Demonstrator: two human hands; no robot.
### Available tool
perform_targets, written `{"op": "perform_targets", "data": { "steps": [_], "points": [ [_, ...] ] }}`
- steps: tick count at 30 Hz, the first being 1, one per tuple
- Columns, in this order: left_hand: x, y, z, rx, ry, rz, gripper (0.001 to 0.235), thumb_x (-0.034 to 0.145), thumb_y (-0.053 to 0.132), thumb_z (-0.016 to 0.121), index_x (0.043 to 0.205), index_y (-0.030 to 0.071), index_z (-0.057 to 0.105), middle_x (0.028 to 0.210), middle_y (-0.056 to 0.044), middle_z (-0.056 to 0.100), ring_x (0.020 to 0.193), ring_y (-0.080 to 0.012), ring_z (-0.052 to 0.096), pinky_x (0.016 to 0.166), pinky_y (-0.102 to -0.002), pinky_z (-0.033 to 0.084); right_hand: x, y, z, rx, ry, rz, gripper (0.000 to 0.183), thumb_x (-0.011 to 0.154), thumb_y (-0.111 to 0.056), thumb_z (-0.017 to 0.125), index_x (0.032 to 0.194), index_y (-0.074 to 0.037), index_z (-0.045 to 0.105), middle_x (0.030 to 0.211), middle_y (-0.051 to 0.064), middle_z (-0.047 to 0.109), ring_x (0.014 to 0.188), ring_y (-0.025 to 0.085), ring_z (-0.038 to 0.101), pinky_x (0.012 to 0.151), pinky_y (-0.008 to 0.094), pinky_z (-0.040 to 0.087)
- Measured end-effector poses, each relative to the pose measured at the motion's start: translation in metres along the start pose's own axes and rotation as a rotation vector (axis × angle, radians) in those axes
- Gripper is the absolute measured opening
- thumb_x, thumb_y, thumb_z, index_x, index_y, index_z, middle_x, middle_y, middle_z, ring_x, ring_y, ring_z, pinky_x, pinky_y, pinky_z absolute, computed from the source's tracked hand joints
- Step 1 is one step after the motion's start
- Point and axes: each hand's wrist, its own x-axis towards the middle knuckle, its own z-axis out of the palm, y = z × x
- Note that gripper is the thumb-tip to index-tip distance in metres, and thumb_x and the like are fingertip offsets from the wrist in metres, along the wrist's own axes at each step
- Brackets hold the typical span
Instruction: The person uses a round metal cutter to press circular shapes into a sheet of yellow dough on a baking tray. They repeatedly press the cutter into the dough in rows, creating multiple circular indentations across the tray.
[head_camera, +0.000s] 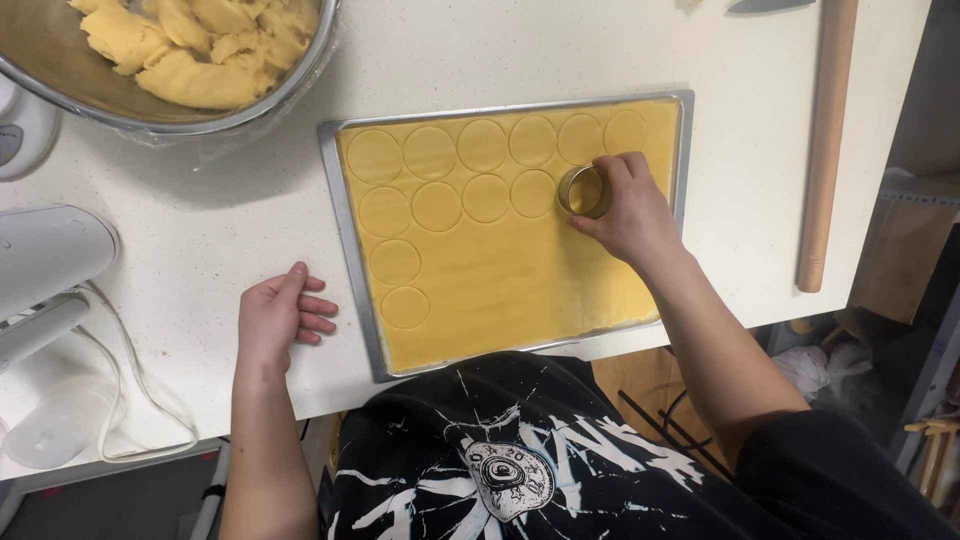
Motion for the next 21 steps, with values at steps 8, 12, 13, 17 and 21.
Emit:
{"op": "perform_targets", "data": {
  "steps": [8, 12, 13, 17, 21],
  "points": [
    [-0.0006, 0.0008, 0.0001, -0.002, 0.001, 0.003, 0.041, 0.106, 0.036, 0.053, 0.096, 0.001, 0.070, 0.072, -0.015, 0.072, 0.050, -0.0205, 0.066, 0.040, -0.029, 0.047, 0.0018, -0.0013, -0.0011, -0.023, -0.025, 0.020, 0.079, 0.072, -0.027, 0.092, 0.137, -0.003, 0.053, 0.135, 0.015, 0.051, 0.115, 0.035, 0.063, 0.094, 0.042, 0.056],
    [-0.0001, -0.0008, 0.0000, -0.007, -0.004, -0.006, 0.041, 0.105, 0.037, 0.053, 0.096, 0.001, 0.070, 0.072, -0.015, 0.072, 0.050, -0.0205, 0.066, 0.039, -0.029, 0.047, 0.0003, -0.0004, -0.0002, -0.040, -0.013, 0.011, 0.083, 0.071, -0.030, 0.093, 0.139, -0.002, 0.054, 0.131, 0.016, 0.055, 0.112, 0.035, 0.064, 0.091, 0.042, 0.057],
    [0.0004, -0.0003, -0.0001, -0.008, -0.006, -0.007, 0.041, 0.105, 0.037, 0.053, 0.096, 0.001, 0.070, 0.072, -0.015, 0.072, 0.050, -0.0205, 0.066, 0.039, -0.029, 0.047, 0.0009, -0.0005, 0.0003, -0.054, 0.001, -0.008, 0.083, 0.070, -0.030, 0.093, 0.139, -0.001, 0.055, 0.128, 0.015, 0.056, 0.109, 0.034, 0.064, 0.089, 0.042, 0.057],
    [0.0020, 0.0001, -0.0002, 0.011, 0.000, -0.009, 0.041, 0.106, 0.037, 0.053, 0.097, 0.000, 0.070, 0.072, -0.015, 0.072, 0.051, -0.0212, 0.067, 0.040, -0.030, 0.047, 0.0031, 0.0004, 0.0026, -0.118, 0.037, -0.079, 0.082, 0.069, -0.030, 0.094, 0.137, 0.000, 0.059, 0.118, 0.014, 0.062, 0.103, 0.033, 0.066, 0.084, 0.043, 0.057],
    [0.0020, 0.0007, -0.0017, 0.023, -0.004, -0.014, 0.042, 0.106, 0.037, 0.052, 0.098, 0.000, 0.070, 0.073, -0.016, 0.072, 0.052, -0.0215, 0.067, 0.040, -0.030, 0.047, 0.0048, 0.0006, 0.0023, -0.163, 0.039, -0.138, 0.085, 0.068, -0.032, 0.094, 0.137, 0.005, 0.059, 0.112, 0.016, 0.064, 0.099, 0.034, 0.066, 0.081, 0.043, 0.057]
  ]
}}
